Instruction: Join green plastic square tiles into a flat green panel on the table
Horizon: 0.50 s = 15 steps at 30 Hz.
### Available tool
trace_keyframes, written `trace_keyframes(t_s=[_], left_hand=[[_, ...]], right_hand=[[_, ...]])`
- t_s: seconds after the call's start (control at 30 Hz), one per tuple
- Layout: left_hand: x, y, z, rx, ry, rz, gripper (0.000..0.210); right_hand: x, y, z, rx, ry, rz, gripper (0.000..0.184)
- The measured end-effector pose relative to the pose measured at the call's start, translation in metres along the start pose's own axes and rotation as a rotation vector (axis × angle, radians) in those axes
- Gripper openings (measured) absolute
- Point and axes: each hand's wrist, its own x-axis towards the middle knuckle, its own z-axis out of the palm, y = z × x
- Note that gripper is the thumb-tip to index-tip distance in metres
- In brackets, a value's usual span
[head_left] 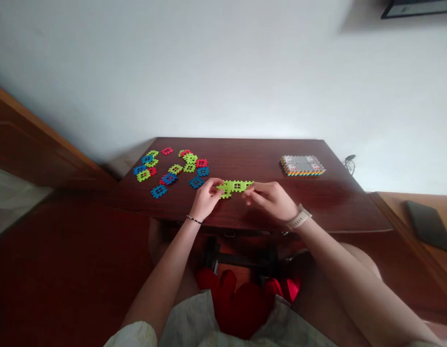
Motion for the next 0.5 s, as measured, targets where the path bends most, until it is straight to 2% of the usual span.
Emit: trace_keyframes(t_s=[0.07, 0.13, 0.37, 0.5], left_hand=[[0.0, 0.003, 0.0, 0.035, -0.008, 0.006, 0.022], [-0.001, 0.005, -0.001, 0.097, -0.023, 0.039, 0.019], [-0.007, 0.012, -0.002, 0.429, -0.079, 0.235, 0.032], [-0.008, 0.015, -0.009, 0.574, -0.122, 0.331, 0.04]], right_hand=[[0.003, 0.023, 0.009, -0.168, 0.032, -0.042, 0.023], [0.007, 0.04, 0.016, -0.252, 0.023, -0.064, 0.024], [0.018, 0.074, 0.037, -0.475, -0.008, -0.077, 0.061], [0.017, 0.075, 0.047, -0.506, 0.009, -0.12, 0.064]])
